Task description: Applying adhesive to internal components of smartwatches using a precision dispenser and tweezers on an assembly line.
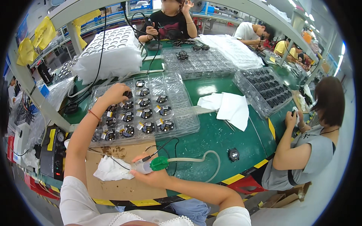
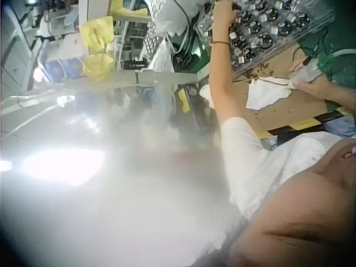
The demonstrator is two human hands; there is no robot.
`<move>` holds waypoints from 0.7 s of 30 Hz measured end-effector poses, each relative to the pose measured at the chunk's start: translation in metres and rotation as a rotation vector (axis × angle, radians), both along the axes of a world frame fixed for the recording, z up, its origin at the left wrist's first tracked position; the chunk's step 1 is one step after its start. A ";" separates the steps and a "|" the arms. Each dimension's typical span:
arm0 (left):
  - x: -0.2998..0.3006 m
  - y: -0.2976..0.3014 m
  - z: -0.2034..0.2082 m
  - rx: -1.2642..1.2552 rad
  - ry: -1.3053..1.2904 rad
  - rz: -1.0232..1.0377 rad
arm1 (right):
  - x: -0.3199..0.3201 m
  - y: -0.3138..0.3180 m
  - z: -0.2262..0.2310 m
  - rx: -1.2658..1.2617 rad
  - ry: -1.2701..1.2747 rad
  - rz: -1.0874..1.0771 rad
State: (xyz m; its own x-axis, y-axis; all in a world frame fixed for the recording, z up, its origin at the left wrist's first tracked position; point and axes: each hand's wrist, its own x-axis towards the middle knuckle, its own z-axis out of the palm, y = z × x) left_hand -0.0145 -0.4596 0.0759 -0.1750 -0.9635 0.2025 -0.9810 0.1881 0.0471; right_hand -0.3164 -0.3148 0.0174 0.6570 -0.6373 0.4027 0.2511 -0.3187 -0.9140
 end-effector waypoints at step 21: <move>-0.044 0.117 0.035 0.053 2.118 0.057 | 0.000 0.000 0.002 0.047 -0.025 -0.052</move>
State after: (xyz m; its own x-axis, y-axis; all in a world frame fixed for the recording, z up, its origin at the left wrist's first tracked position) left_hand -0.0587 -0.3427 0.1112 0.2494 -0.9683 -0.0159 0.5533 0.1291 0.8229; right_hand -0.3166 -0.3145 0.0194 0.6125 -0.6891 0.3874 0.2586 -0.2885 -0.9219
